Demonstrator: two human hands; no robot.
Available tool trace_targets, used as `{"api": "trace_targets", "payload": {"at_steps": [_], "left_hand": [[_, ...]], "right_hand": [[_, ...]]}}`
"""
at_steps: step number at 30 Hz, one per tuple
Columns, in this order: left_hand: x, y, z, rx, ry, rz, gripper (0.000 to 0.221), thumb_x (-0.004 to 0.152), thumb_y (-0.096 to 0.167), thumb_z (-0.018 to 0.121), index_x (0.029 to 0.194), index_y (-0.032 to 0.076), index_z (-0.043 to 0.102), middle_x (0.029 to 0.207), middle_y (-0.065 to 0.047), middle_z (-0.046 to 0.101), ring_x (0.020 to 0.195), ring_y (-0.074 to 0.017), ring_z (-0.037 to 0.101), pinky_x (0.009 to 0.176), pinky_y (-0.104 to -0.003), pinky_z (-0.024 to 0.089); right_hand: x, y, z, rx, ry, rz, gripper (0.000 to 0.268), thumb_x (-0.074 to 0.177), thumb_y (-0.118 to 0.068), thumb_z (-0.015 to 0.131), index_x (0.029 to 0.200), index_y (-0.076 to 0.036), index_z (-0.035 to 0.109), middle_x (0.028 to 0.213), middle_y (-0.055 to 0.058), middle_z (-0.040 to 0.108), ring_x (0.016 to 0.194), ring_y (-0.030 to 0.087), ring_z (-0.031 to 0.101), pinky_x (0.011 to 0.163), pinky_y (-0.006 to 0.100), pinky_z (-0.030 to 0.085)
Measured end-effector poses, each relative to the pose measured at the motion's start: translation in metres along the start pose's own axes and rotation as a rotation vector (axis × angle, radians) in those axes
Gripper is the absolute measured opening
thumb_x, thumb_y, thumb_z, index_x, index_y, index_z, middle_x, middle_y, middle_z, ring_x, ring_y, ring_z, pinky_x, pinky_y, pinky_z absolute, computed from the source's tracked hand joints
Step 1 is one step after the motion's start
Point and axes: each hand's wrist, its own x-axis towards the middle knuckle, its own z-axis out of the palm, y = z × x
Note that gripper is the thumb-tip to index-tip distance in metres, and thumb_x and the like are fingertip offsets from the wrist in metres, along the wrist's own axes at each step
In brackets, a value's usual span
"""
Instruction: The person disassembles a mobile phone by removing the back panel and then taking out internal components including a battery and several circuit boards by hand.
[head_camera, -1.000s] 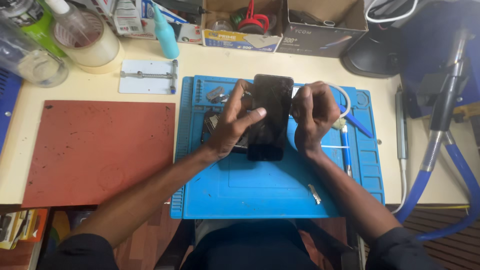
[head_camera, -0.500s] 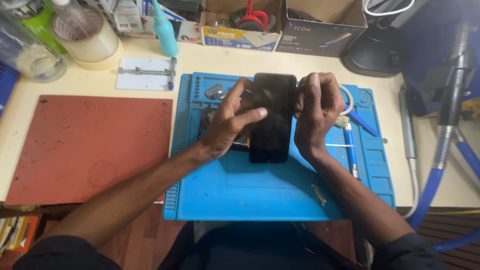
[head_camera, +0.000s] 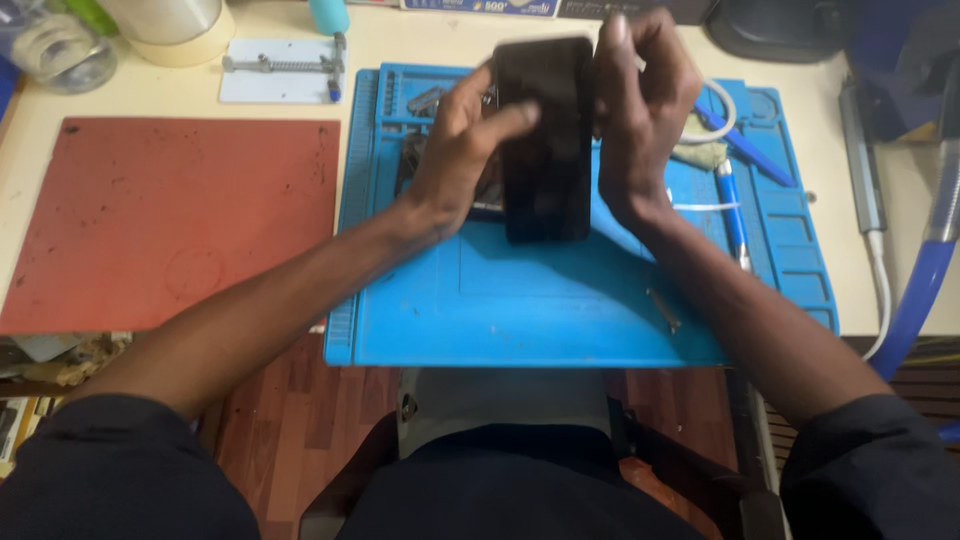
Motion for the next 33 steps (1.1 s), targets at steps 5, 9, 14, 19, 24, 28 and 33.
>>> {"api": "trace_targets", "payload": {"at_steps": [5, 9, 14, 19, 24, 28, 33], "left_hand": [[0.003, 0.017, 0.020, -0.186, 0.066, -0.054, 0.039, 0.092, 0.019, 0.060, 0.128, 0.002, 0.056, 0.111, -0.013, 0.070, 0.100, -0.0195, 0.072, 0.090, -0.037, 0.064], [0.014, 0.017, 0.035, -0.139, 0.199, -0.017, 0.030, 0.095, 0.016, 0.056, 0.122, 0.003, 0.058, 0.110, -0.011, 0.071, 0.098, -0.0167, 0.072, 0.086, -0.032, 0.063], [0.020, 0.003, 0.037, -0.162, 0.236, 0.082, 0.031, 0.092, 0.013, 0.055, 0.121, 0.002, 0.058, 0.106, -0.010, 0.070, 0.093, -0.0172, 0.071, 0.084, -0.033, 0.063], [0.019, -0.003, 0.028, -0.029, 0.155, 0.233, 0.031, 0.099, 0.011, 0.056, 0.127, 0.000, 0.058, 0.115, -0.011, 0.069, 0.103, -0.0167, 0.069, 0.096, -0.033, 0.060], [0.019, 0.004, 0.025, -0.089, 0.106, 0.113, 0.034, 0.095, 0.013, 0.055, 0.128, 0.002, 0.055, 0.114, -0.011, 0.071, 0.102, -0.0167, 0.071, 0.095, -0.034, 0.061], [0.020, 0.004, 0.024, -0.027, 0.101, 0.127, 0.036, 0.097, 0.014, 0.057, 0.131, 0.003, 0.055, 0.118, -0.012, 0.069, 0.109, -0.0171, 0.069, 0.100, -0.034, 0.058], [0.020, 0.003, 0.018, -0.029, 0.062, 0.148, 0.038, 0.097, 0.015, 0.057, 0.132, 0.003, 0.054, 0.120, -0.013, 0.068, 0.112, -0.0185, 0.070, 0.103, -0.036, 0.059]], "right_hand": [[0.014, -0.012, 0.001, 0.141, -0.026, 0.047, 0.028, 0.109, -0.028, 0.063, 0.090, -0.010, 0.055, 0.076, -0.001, 0.058, 0.058, 0.006, 0.049, 0.048, 0.024, 0.038], [0.024, -0.012, -0.004, 0.119, 0.002, 0.166, 0.030, 0.110, -0.029, 0.065, 0.089, -0.010, 0.055, 0.077, -0.003, 0.056, 0.061, 0.003, 0.045, 0.051, 0.021, 0.033], [0.018, 0.003, -0.004, 0.155, -0.008, 0.125, 0.032, 0.109, -0.030, 0.066, 0.088, -0.009, 0.054, 0.075, -0.002, 0.055, 0.060, 0.004, 0.044, 0.050, 0.022, 0.033], [0.023, 0.004, -0.016, 0.050, -0.093, 0.015, 0.034, 0.114, -0.027, 0.064, 0.088, -0.006, 0.056, 0.074, 0.001, 0.057, 0.063, 0.006, 0.052, 0.054, 0.023, 0.040], [0.023, 0.001, -0.018, 0.049, -0.125, 0.012, 0.030, 0.112, -0.023, 0.064, 0.089, -0.005, 0.056, 0.074, 0.002, 0.058, 0.060, 0.007, 0.054, 0.051, 0.024, 0.043], [0.025, 0.000, -0.020, 0.018, -0.141, 0.005, 0.030, 0.113, -0.022, 0.064, 0.090, -0.004, 0.056, 0.075, 0.003, 0.060, 0.061, 0.008, 0.056, 0.052, 0.025, 0.045], [0.024, 0.002, -0.021, -0.004, -0.168, -0.006, 0.031, 0.114, -0.023, 0.064, 0.091, -0.005, 0.055, 0.075, 0.003, 0.059, 0.063, 0.008, 0.058, 0.054, 0.025, 0.046]]}}
